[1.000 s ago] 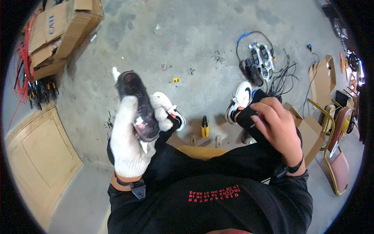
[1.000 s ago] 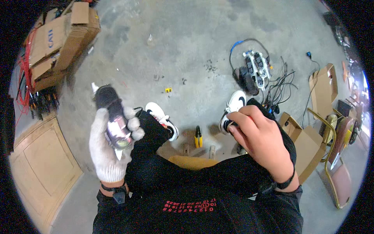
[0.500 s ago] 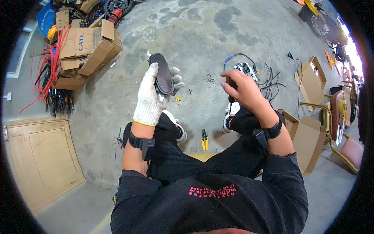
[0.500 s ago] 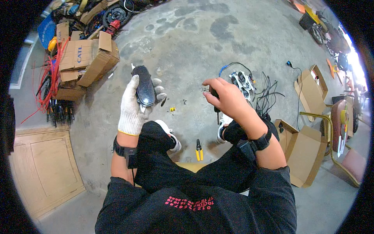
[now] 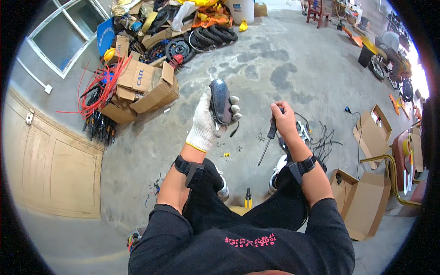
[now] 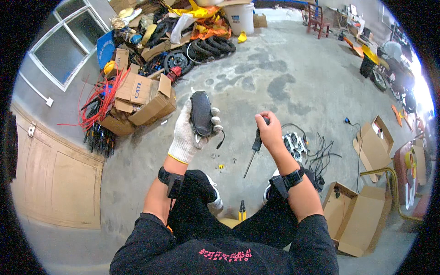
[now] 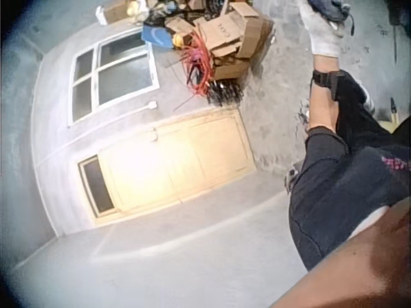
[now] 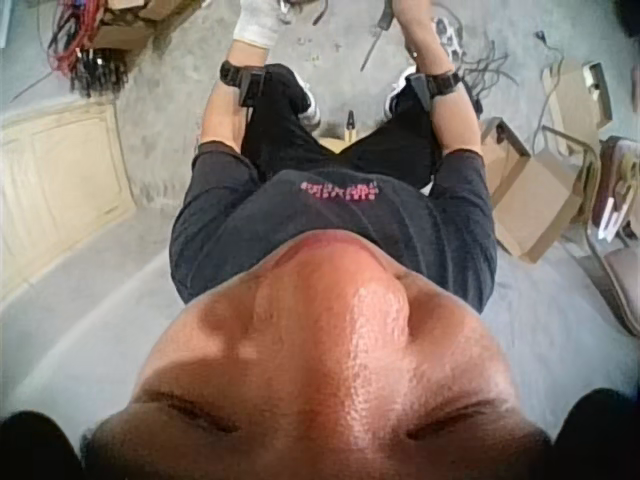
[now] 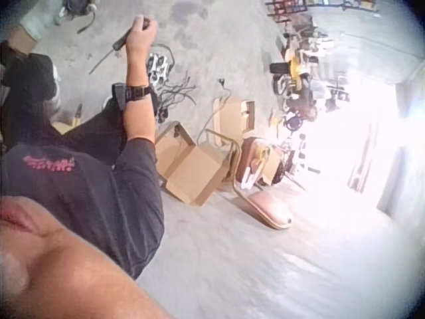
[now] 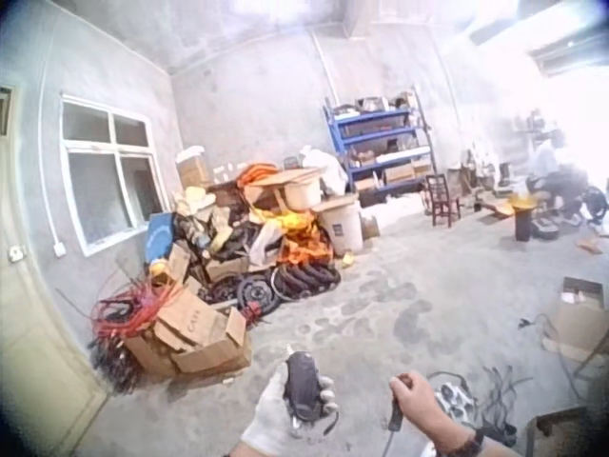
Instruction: Repair and reassemble a small electronic motor or actuator component using a screwdriver.
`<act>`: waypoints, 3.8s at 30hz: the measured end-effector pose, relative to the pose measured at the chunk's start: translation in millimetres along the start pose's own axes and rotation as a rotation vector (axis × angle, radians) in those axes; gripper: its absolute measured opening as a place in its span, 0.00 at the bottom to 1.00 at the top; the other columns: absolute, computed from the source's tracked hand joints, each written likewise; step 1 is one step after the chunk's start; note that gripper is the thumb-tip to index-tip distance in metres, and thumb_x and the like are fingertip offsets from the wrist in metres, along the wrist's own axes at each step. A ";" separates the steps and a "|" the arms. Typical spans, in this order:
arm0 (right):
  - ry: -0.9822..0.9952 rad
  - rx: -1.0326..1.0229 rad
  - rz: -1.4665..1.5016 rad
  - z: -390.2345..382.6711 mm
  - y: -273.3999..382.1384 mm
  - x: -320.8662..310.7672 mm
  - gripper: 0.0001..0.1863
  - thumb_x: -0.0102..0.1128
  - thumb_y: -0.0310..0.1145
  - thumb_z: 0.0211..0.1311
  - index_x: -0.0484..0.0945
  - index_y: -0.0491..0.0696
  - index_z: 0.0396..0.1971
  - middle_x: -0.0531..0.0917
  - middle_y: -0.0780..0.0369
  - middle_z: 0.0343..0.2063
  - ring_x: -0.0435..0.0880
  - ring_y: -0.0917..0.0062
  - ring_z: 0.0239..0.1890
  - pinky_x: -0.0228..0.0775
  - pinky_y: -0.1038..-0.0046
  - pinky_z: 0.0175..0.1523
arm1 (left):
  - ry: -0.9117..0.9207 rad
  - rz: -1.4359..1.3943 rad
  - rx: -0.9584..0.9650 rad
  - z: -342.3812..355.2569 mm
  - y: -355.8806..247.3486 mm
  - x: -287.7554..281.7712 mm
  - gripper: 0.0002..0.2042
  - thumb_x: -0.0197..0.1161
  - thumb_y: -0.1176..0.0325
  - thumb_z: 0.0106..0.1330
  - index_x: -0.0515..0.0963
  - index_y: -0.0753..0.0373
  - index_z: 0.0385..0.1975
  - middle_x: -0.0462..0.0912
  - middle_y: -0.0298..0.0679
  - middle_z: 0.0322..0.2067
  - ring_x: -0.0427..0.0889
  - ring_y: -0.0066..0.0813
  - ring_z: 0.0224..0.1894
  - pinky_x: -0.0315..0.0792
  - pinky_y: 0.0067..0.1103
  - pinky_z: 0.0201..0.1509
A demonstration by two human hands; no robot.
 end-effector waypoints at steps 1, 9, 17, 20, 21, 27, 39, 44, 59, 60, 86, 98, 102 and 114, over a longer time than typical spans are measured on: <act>-0.001 0.100 0.121 0.3 -2.8 0.8 0.15 0.62 0.40 0.64 0.78 0.42 0.39 0.77 0.66 0.23 0.75 0.83 0.27 0.68 0.76 0.33 | 0.027 0.008 0.007 0.1 0.6 7.9 0.26 0.47 0.42 0.73 0.70 0.60 0.54 0.78 0.49 0.43 0.80 0.41 0.38 0.76 0.39 0.42; -0.080 0.248 0.332 -2.9 -29.5 -8.1 0.17 0.58 0.40 0.66 0.77 0.44 0.46 0.81 0.61 0.26 0.77 0.77 0.24 0.71 0.73 0.31 | 0.234 -0.069 -0.041 31.4 10.2 6.0 0.27 0.50 0.42 0.72 0.71 0.64 0.51 0.79 0.47 0.40 0.81 0.40 0.37 0.79 0.38 0.42; -0.278 0.445 0.309 -8.2 -63.8 -20.4 0.15 0.55 0.44 0.66 0.76 0.48 0.42 0.78 0.64 0.28 0.75 0.78 0.25 0.69 0.72 0.29 | -0.144 -0.172 -0.118 59.5 12.1 -49.2 0.26 0.50 0.41 0.70 0.72 0.63 0.43 0.79 0.43 0.32 0.78 0.38 0.29 0.76 0.35 0.34; -0.382 0.548 0.411 -10.3 -60.5 -25.0 0.10 0.52 0.41 0.66 0.72 0.49 0.32 0.76 0.64 0.26 0.75 0.76 0.24 0.67 0.69 0.28 | -0.141 -0.129 -0.095 61.1 2.3 -55.0 0.26 0.49 0.41 0.70 0.73 0.62 0.42 0.79 0.42 0.31 0.79 0.38 0.29 0.76 0.35 0.33; -0.401 0.571 0.410 -8.1 -56.7 -23.9 0.10 0.52 0.41 0.66 0.72 0.49 0.32 0.76 0.64 0.26 0.75 0.76 0.24 0.67 0.69 0.28 | -0.145 -0.110 -0.047 61.4 -2.0 -56.1 0.26 0.49 0.41 0.70 0.73 0.63 0.41 0.79 0.42 0.30 0.79 0.37 0.28 0.77 0.34 0.32; -0.418 0.673 0.820 28.2 -22.7 8.7 0.10 0.50 0.39 0.69 0.67 0.48 0.33 0.73 0.60 0.28 0.74 0.73 0.26 0.67 0.72 0.25 | -0.092 -0.104 -0.084 61.3 -14.2 -62.6 0.30 0.50 0.38 0.69 0.73 0.66 0.38 0.78 0.40 0.27 0.79 0.34 0.23 0.77 0.31 0.26; -0.127 0.599 0.824 72.2 -7.6 46.6 0.12 0.56 0.40 0.69 0.68 0.47 0.35 0.75 0.61 0.29 0.77 0.76 0.23 0.71 0.79 0.22 | -0.371 -0.066 -0.112 73.0 -6.9 -86.3 0.27 0.48 0.36 0.69 0.71 0.59 0.37 0.76 0.39 0.27 0.74 0.33 0.20 0.71 0.27 0.23; -0.192 0.609 0.757 72.1 -21.7 43.9 0.11 0.60 0.40 0.67 0.69 0.50 0.32 0.71 0.67 0.26 0.77 0.78 0.28 0.72 0.77 0.28 | -0.268 -0.132 -0.218 84.9 5.1 -85.9 0.26 0.47 0.37 0.70 0.74 0.56 0.42 0.78 0.42 0.27 0.77 0.37 0.23 0.74 0.30 0.23; -0.349 0.354 0.644 79.6 -21.9 18.1 0.16 0.60 0.37 0.67 0.70 0.44 0.46 0.74 0.62 0.32 0.76 0.77 0.31 0.78 0.70 0.32 | -0.165 0.030 -0.207 121.9 29.8 -75.9 0.26 0.46 0.39 0.71 0.76 0.58 0.46 0.82 0.45 0.30 0.76 0.34 0.21 0.72 0.28 0.21; -0.371 0.325 0.609 78.0 -19.9 19.2 0.16 0.60 0.37 0.67 0.70 0.44 0.46 0.75 0.62 0.31 0.77 0.77 0.30 0.78 0.70 0.30 | -0.174 0.002 -0.241 125.1 29.2 -75.2 0.27 0.47 0.38 0.71 0.77 0.59 0.44 0.82 0.45 0.30 0.76 0.34 0.19 0.71 0.27 0.20; -0.343 -0.032 0.353 59.7 0.6 29.6 0.14 0.58 0.35 0.70 0.66 0.43 0.43 0.82 0.57 0.29 0.87 0.74 0.29 0.77 0.75 0.25 | -0.563 0.461 -0.129 110.6 17.8 -100.0 0.29 0.46 0.37 0.71 0.73 0.63 0.37 0.78 0.40 0.24 0.78 0.30 0.17 0.78 0.28 0.19; -0.318 0.001 0.352 49.9 2.7 26.6 0.12 0.56 0.34 0.71 0.65 0.42 0.42 0.82 0.53 0.32 0.89 0.67 0.35 0.80 0.72 0.29 | -0.660 0.465 -0.131 113.6 23.0 -99.4 0.31 0.44 0.36 0.71 0.74 0.64 0.33 0.78 0.40 0.22 0.77 0.30 0.15 0.77 0.29 0.18; -0.310 0.003 0.374 48.3 0.4 26.3 0.12 0.56 0.32 0.71 0.65 0.42 0.42 0.80 0.55 0.32 0.88 0.68 0.36 0.80 0.73 0.29 | -0.640 0.358 -0.175 117.2 22.5 -102.5 0.31 0.43 0.35 0.71 0.74 0.64 0.33 0.78 0.40 0.22 0.77 0.30 0.15 0.77 0.29 0.18; -0.171 -0.036 0.325 48.6 14.8 27.5 0.11 0.59 0.26 0.67 0.69 0.40 0.43 0.82 0.53 0.37 0.88 0.68 0.41 0.84 0.73 0.36 | -0.585 0.337 -0.229 128.2 19.2 -113.9 0.36 0.48 0.28 0.64 0.74 0.65 0.33 0.76 0.41 0.20 0.77 0.32 0.15 0.79 0.33 0.18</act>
Point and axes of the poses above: each hand's wrist, its own z-axis towards the middle knuckle, its own x-axis out of the palm, y = z × x, the point moved 1 cm from there along z, towards the middle knuckle
